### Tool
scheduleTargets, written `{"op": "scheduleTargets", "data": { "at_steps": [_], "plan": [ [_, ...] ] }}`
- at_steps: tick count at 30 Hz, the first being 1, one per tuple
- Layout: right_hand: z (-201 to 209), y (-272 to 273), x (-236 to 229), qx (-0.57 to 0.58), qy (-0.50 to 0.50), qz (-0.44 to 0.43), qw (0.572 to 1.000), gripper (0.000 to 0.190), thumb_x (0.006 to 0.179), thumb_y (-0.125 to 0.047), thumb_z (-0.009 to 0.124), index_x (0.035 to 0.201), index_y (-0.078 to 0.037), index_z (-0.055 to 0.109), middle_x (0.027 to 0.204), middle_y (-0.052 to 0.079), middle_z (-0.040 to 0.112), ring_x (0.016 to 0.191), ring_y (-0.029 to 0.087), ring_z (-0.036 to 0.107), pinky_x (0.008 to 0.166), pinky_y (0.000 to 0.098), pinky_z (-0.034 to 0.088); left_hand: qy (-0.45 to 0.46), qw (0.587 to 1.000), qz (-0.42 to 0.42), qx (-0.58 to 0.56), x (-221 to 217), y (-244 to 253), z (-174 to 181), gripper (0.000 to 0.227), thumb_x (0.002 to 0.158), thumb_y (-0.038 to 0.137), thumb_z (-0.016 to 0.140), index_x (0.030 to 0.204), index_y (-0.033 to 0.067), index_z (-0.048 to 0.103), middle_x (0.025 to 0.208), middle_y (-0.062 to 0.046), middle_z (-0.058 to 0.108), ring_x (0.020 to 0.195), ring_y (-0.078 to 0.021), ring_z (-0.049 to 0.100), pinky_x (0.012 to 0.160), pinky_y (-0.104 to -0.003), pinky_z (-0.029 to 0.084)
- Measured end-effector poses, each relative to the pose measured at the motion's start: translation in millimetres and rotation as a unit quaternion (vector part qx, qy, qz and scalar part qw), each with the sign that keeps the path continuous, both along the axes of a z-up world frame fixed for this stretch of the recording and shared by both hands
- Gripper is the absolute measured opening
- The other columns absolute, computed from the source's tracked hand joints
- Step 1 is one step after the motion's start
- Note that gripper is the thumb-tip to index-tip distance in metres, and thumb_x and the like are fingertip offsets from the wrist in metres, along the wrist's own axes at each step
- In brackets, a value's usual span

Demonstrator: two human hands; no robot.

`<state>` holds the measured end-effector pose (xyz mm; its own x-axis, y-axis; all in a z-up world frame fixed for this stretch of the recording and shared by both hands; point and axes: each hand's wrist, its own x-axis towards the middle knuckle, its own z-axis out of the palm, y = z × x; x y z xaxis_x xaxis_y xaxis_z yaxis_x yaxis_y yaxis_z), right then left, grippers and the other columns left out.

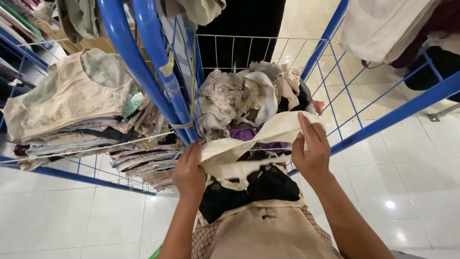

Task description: Sorting and inspecting women's bras and camisoles from a storage basket.

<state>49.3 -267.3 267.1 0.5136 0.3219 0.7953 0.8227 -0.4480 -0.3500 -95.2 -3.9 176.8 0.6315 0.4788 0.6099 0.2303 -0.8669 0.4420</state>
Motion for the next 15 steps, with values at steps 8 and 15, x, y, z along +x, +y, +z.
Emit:
{"op": "scheduleTargets", "data": {
  "at_steps": [8,15],
  "plan": [
    [-148.7,-69.7,-38.6,-0.116,0.163,-0.035,0.979,0.043,0.091,0.004,0.060,0.134,0.002,0.063,0.102,0.023,0.065,0.088,0.037,0.065,0.077,0.0435,0.055,0.083,0.981,-0.130,0.121,-67.3,-4.4,-66.8,0.052,0.083,-0.007,0.060,0.133,0.0052,0.065,0.137,-0.013,0.065,0.125,-0.0330,0.062,0.097,-0.048,0.050],
    [-243.5,-118.8,-86.6,-0.170,0.326,-0.027,0.930,0.039,0.090,-0.004,0.062,0.129,-0.004,0.067,0.104,0.018,0.070,0.093,0.035,0.069,0.082,0.0412,0.056,0.191,0.963,-0.185,-0.032,-123.1,-36.2,-147.0,0.062,0.080,-0.004,0.054,0.141,0.0047,0.056,0.149,-0.013,0.055,0.140,-0.0317,0.048,0.104,-0.045,0.044]
  ]
}}
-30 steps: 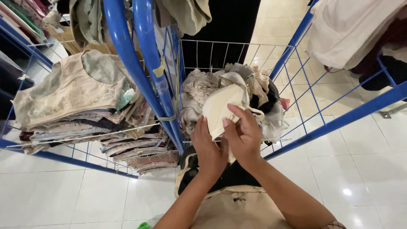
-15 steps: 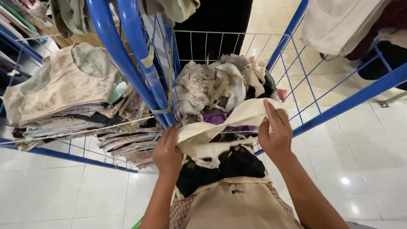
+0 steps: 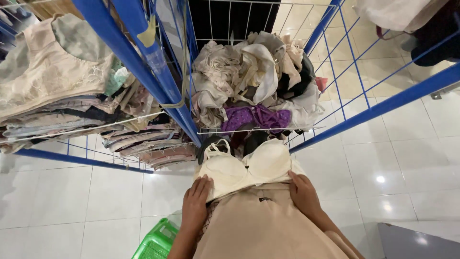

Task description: Sorting and inspecting women's bras and camisoles from a storage basket.

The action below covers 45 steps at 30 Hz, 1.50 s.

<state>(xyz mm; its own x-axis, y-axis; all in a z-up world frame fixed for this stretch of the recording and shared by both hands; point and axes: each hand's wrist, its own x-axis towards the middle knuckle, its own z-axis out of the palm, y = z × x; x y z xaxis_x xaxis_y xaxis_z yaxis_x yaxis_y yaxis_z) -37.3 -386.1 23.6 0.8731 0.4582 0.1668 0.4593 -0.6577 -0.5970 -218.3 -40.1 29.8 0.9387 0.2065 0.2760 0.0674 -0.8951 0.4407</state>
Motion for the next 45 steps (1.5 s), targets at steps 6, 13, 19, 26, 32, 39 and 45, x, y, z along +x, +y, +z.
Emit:
{"op": "scheduleTargets", "data": {
  "at_steps": [6,13,19,26,32,39,45],
  "plan": [
    [30.0,-4.6,0.0,-0.011,0.001,-0.021,1.000,0.033,0.091,-0.006,0.064,0.123,-0.005,0.071,0.106,0.017,0.071,0.097,0.033,0.069,0.086,0.0405,0.056,0.030,1.000,-0.006,-0.001,-2.5,2.1,7.0,0.063,0.077,-0.007,0.052,0.139,0.0056,0.057,0.150,-0.011,0.056,0.139,-0.0297,0.049,0.106,-0.045,0.042],
    [59.0,-13.2,9.0,-0.002,0.227,-0.119,0.967,0.036,0.086,-0.010,0.070,0.122,-0.006,0.074,0.108,0.014,0.075,0.095,0.025,0.072,0.086,0.0361,0.054,0.048,0.991,-0.085,-0.091,-7.7,16.2,50.0,0.064,0.080,0.016,0.066,0.139,-0.0048,0.054,0.148,-0.023,0.051,0.136,-0.0406,0.044,0.105,-0.052,0.034],
    [89.3,11.0,44.7,0.053,0.336,-0.178,0.923,0.041,0.098,-0.019,0.063,0.137,-0.007,0.070,0.092,0.027,0.078,0.075,0.029,0.069,0.072,0.0398,0.059,0.047,0.996,-0.022,-0.075,40.3,25.6,78.1,0.048,0.092,0.037,0.062,0.126,0.0037,0.066,0.136,-0.017,0.062,0.130,-0.0389,0.053,0.112,-0.051,0.035],
    [23.1,69.7,40.0,-0.075,-0.030,0.064,0.995,0.063,0.090,-0.039,0.068,0.140,-0.003,0.054,0.143,0.026,0.053,0.134,0.043,0.046,0.108,0.0504,0.038,0.019,0.994,-0.105,-0.024,96.0,-7.8,26.0,0.050,0.092,0.035,0.061,0.133,0.0064,0.061,0.138,-0.018,0.058,0.127,-0.0386,0.050,0.110,-0.056,0.032],
    [7.3,52.9,41.4,-0.054,0.038,0.078,0.995,0.077,0.089,-0.045,0.068,0.145,0.002,0.045,0.149,0.028,0.045,0.137,0.046,0.040,0.112,0.0509,0.033,-0.012,0.995,-0.058,-0.080,81.6,-10.7,20.0,0.052,0.088,0.033,0.064,0.133,0.0067,0.061,0.132,-0.016,0.060,0.124,-0.0387,0.050,0.109,-0.053,0.031],
    [-13.2,66.9,105.7,-0.033,0.037,0.024,0.998,0.065,0.090,-0.047,0.068,0.135,-0.001,0.059,0.144,0.024,0.051,0.137,0.043,0.045,0.115,0.0487,0.035,-0.017,0.993,-0.084,-0.083,87.6,-7.1,21.8,0.052,0.089,0.032,0.066,0.134,0.0056,0.058,0.131,-0.015,0.060,0.124,-0.0362,0.051,0.109,-0.053,0.031],
    [3.5,160.4,221.8,0.079,-0.084,-0.003,0.993,0.056,0.084,-0.043,0.076,0.126,-0.007,0.068,0.133,0.026,0.058,0.132,0.046,0.047,0.110,0.0510,0.039,0.027,0.994,-0.089,-0.055,94.5,-4.9,-4.6,0.062,0.081,0.033,0.072,0.135,0.0073,0.058,0.131,-0.016,0.059,0.123,-0.0379,0.050,0.107,-0.055,0.030]
  ]
}}
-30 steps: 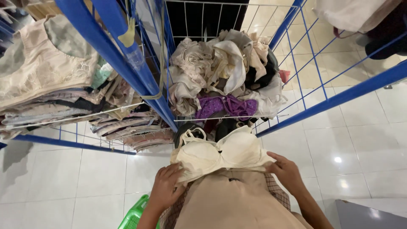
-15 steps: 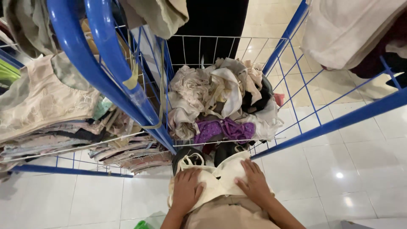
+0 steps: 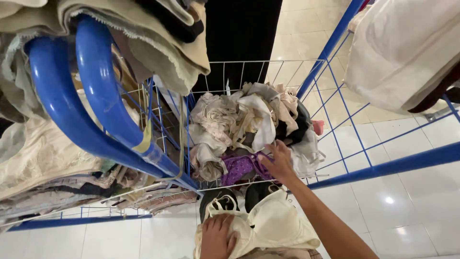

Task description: Sorting and inspecting women's bras and camisoles from a storage basket.

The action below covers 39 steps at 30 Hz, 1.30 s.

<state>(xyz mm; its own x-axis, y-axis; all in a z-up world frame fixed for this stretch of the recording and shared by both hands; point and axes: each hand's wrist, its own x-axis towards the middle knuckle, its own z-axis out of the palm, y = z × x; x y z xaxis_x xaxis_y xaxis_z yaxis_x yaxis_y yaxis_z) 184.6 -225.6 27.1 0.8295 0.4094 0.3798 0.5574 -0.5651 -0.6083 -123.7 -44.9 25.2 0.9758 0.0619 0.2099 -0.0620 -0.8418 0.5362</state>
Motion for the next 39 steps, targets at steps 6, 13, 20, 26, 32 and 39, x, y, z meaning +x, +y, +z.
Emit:
{"op": "scheduleTargets", "data": {
  "at_steps": [6,13,20,26,32,39],
  "plan": [
    [-79.2,28.4,98.0,-0.090,0.134,-0.082,0.983,0.076,0.081,-0.038,0.083,0.136,0.004,0.053,0.131,0.033,0.055,0.121,0.046,0.056,0.103,0.0452,0.047,-0.044,0.998,-0.005,0.043,-4.7,3.4,-64.5,0.068,0.077,0.036,0.075,0.138,0.0095,0.056,0.134,-0.017,0.057,0.125,-0.0378,0.049,0.104,-0.058,0.030],
    [58.9,12.2,79.7,0.008,0.009,-0.082,0.997,0.068,0.087,-0.007,0.068,0.148,0.012,0.042,0.138,0.034,0.052,0.127,0.049,0.051,0.108,0.0484,0.044,0.047,0.998,0.001,0.043,-5.2,3.5,-48.7,0.069,0.080,0.035,0.076,0.139,0.0068,0.054,0.135,-0.021,0.053,0.134,-0.0422,0.045,0.107,-0.064,0.024],
    [195.8,-2.0,35.4,0.119,-0.156,0.042,0.980,0.062,0.098,0.007,0.055,0.157,0.003,0.040,0.165,0.021,0.034,0.156,0.037,0.034,0.120,0.0443,0.042,-0.079,0.995,0.061,-0.015,26.5,7.1,26.4,0.048,0.090,0.025,0.069,0.132,0.0055,0.057,0.138,-0.019,0.056,0.128,-0.0383,0.050,0.109,-0.055,0.033],
    [201.0,-14.0,-2.0,0.340,0.136,0.162,0.917,0.053,0.095,0.010,0.055,0.147,-0.001,0.055,0.148,0.011,0.054,0.135,0.020,0.054,0.108,0.0343,0.051,-0.128,0.980,0.113,-0.099,72.8,23.0,109.0,0.052,0.094,0.015,0.068,0.142,0.0015,0.052,0.140,-0.022,0.057,0.131,-0.0425,0.050,0.109,-0.049,0.040],
    [142.5,-25.8,-45.1,0.427,0.337,0.202,0.815,0.038,0.091,0.011,0.068,0.128,0.002,0.068,0.120,0.011,0.074,0.106,0.019,0.071,0.093,0.0386,0.060,-0.215,0.963,0.103,-0.128,84.4,17.8,169.5,0.073,0.089,0.017,0.074,0.151,0.0015,0.039,0.148,-0.024,0.049,0.137,-0.0415,0.047,0.114,-0.047,0.039],
    [176.1,-24.9,-102.3,0.481,0.481,0.215,0.701,0.044,0.095,-0.015,0.061,0.138,-0.008,0.060,0.131,0.008,0.071,0.115,0.024,0.070,0.094,0.0459,0.059,-0.138,0.908,-0.099,-0.384,61.5,-13.7,181.3,0.092,0.090,0.007,0.069,0.165,0.0033,0.018,0.171,-0.019,0.028,0.157,-0.0335,0.032,0.127,-0.044,0.026]
  ]
}}
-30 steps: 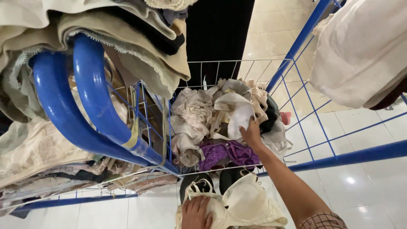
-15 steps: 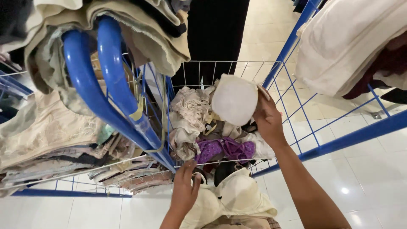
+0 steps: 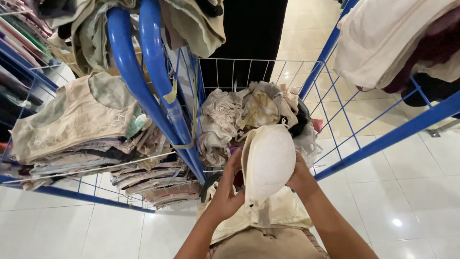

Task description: Sorting and inspecting women's bras and camisoles from a storage basket.

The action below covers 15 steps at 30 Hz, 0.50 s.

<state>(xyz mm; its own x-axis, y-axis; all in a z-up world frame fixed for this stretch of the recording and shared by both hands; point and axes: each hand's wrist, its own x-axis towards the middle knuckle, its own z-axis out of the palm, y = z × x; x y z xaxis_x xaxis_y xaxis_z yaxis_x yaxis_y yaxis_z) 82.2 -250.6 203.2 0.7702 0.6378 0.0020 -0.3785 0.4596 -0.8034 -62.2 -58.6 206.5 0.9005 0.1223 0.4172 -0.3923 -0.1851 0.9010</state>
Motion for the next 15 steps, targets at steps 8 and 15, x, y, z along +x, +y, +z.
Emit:
{"op": "scheduleTargets", "data": {
  "at_steps": [8,15],
  "plan": [
    [-119.5,-22.4,20.9,0.032,0.018,0.057,0.998,0.042,0.096,-0.006,0.068,0.138,-0.005,0.061,0.129,0.009,0.070,0.114,0.025,0.070,0.093,0.0452,0.059,0.074,0.988,0.005,-0.139,5.7,-13.8,-15.4,0.076,0.091,-0.004,0.060,0.159,0.0055,0.029,0.163,-0.015,0.039,0.149,-0.0252,0.040,0.120,-0.039,0.035],
    [-59.6,-3.2,-4.3,-0.088,0.086,-0.031,0.992,0.043,0.102,-0.025,0.063,0.134,0.003,0.062,0.122,0.015,0.069,0.108,0.024,0.069,0.089,0.0439,0.059,0.048,0.932,0.316,0.172,2.4,-15.7,19.1,0.072,0.082,-0.016,0.053,0.151,0.0033,0.046,0.145,-0.019,0.059,0.135,-0.0385,0.054,0.114,-0.046,0.041]
  ]
}}
